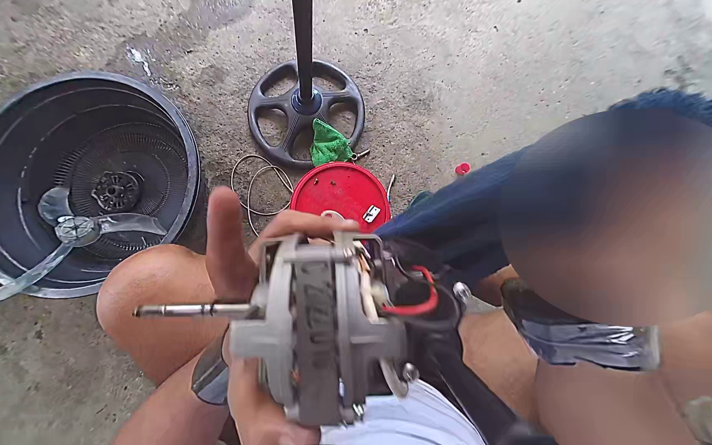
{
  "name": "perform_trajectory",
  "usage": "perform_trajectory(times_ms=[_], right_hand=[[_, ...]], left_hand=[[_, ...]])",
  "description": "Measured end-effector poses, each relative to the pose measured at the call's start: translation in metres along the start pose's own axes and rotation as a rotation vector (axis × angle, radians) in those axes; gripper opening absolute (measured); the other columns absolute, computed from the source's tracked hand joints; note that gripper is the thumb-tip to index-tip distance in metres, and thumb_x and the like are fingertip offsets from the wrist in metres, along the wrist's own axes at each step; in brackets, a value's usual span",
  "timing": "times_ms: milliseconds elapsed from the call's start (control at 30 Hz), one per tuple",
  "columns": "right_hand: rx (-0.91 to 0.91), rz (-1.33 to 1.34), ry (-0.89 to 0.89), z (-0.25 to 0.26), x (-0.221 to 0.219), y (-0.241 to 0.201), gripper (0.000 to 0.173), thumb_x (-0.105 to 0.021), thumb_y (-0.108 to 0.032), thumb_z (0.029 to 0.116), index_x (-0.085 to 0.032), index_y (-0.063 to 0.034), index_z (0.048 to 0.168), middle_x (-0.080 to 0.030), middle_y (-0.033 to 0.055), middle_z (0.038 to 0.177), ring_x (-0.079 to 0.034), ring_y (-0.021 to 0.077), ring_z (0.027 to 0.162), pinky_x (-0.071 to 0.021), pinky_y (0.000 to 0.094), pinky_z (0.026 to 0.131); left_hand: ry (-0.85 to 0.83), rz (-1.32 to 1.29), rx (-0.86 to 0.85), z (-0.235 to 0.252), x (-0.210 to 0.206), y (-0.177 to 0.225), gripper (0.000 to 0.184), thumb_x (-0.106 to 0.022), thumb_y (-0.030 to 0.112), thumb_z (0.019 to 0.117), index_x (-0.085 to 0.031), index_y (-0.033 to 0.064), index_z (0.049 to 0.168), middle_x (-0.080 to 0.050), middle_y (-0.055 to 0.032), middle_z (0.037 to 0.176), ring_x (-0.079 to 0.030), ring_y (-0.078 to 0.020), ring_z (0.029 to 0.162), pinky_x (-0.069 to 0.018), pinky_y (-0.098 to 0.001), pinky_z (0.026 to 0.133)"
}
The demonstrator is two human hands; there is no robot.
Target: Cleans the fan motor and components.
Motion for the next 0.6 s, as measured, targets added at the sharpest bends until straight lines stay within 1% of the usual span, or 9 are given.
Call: perform_trajectory(times_ms=[100,167,233,300,400,467,500,567,600], right_hand=[[0.159,-0.182,0.092,0.012,0.042,-0.004,0.034,-0.037,-0.022,0.1124,-0.043,-0.0061,0.142,-0.06,0.0084,0.132,-0.059,0.0229,0.127,-0.0489,0.045,0.11],[0.201,-0.324,0.145,0.01,0.063,-0.003,0.037,-0.034,-0.019,0.113,-0.038,-0.0022,0.146,-0.058,0.0108,0.137,-0.057,0.0242,0.13,-0.0467,0.0454,0.113],[0.221,-0.483,0.146,0.007,0.075,-0.002,0.041,-0.041,-0.018,0.1117,-0.037,0.0003,0.149,-0.058,0.0089,0.138,-0.058,0.0205,0.129,-0.0474,0.0416,0.113],[0.289,-0.633,0.16,0.005,0.074,-0.005,0.041,-0.052,-0.018,0.1083,-0.045,0.0032,0.143,-0.063,0.0068,0.132,-0.062,0.0166,0.123,-0.0509,0.0377,0.109],[0.44,-0.758,0.199,0.003,0.068,-0.007,0.041,-0.062,-0.015,0.1032,-0.05,0.0091,0.133,-0.064,0.0132,0.128,-0.063,0.0195,0.123,-0.052,0.0399,0.108],[0.405,-0.892,0.097,0.004,0.06,-0.005,0.041,-0.063,-0.019,0.1028,-0.053,0.0071,0.133,-0.065,0.0132,0.126,-0.064,0.0158,0.119,-0.053,0.0369,0.105],[0.307,-0.991,0.004,0.005,0.055,-0.002,0.04,-0.063,-0.024,0.1031,-0.055,0.0031,0.132,-0.067,0.0114,0.12,-0.067,0.013,0.111,-0.0558,0.0354,0.098],[0.078,-1.122,-0.234,0.008,0.048,0.014,0.034,-0.062,-0.029,0.103,-0.061,-0.0037,0.125,-0.07,0.0151,0.104,-0.07,0.0226,0.09,-0.0574,0.0481,0.079],[-0.001,-1.153,-0.374,0.008,0.045,0.024,0.029,-0.062,-0.027,0.1031,-0.065,-0.0052,0.122,-0.07,0.0168,0.101,-0.071,0.0285,0.087,-0.0563,0.0547,0.076]], left_hand=[[0.075,-0.068,0.0,0.001,0.023,-0.01,0.092,-0.074,0.05,0.0858,-0.026,0.0236,0.16,-0.059,0.0037,0.141,-0.059,-0.0097,0.125,-0.0514,-0.0291,0.104],[0.14,-0.168,-0.035,0.008,0.035,-0.024,0.096,-0.078,0.048,0.0834,-0.027,0.018,0.16,-0.062,0.0001,0.137,-0.061,-0.0104,0.121,-0.054,-0.0306,0.1],[0.197,-0.169,-0.043,0.017,0.041,-0.035,0.107,-0.08,0.047,0.0798,-0.018,0.0146,0.16,-0.055,-0.004,0.14,-0.057,-0.0152,0.125,-0.0513,-0.0367,0.105],[0.223,-0.153,-0.034,0.019,0.043,-0.044,0.101,-0.075,0.042,0.0834,-0.016,0.0134,0.16,-0.052,-0.0055,0.142,-0.055,-0.0172,0.127,-0.0505,-0.0391,0.106],[0.221,-0.17,-0.02,0.017,0.038,-0.049,0.089,-0.066,0.038,0.0889,-0.017,0.0133,0.16,-0.049,-0.0051,0.145,-0.051,-0.0165,0.132,-0.0479,-0.0384,0.108],[0.209,-0.224,-0.036,0.017,0.035,-0.047,0.09,-0.068,0.037,0.0879,-0.019,0.0126,0.159,-0.051,-0.0052,0.143,-0.053,-0.0162,0.13,-0.0483,-0.0378,0.108],[0.2,-0.251,-0.041,0.017,0.033,-0.045,0.091,-0.071,0.037,0.0864,-0.021,0.0125,0.159,-0.052,-0.0054,0.142,-0.054,-0.0163,0.128,-0.0488,-0.0376,0.107],[0.18,-0.27,-0.035,0.015,0.028,-0.044,0.087,-0.073,0.038,0.0861,-0.028,0.0149,0.156,-0.055,-0.0027,0.14,-0.056,-0.0139,0.126,-0.0493,-0.0353,0.106],[0.186,-0.274,-0.012,0.012,0.027,-0.045,0.079,-0.074,0.04,0.0865,-0.036,0.0188,0.152,-0.059,0.001,0.135,-0.059,-0.0112,0.122,-0.051,-0.0338,0.103]])
Point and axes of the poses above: each hand's wrist, its own z-axis towards the middle knuckle, its own x-axis out of the back of the hand, y = z × x, the point moved 4 cm from there along z, towards the middle knuckle
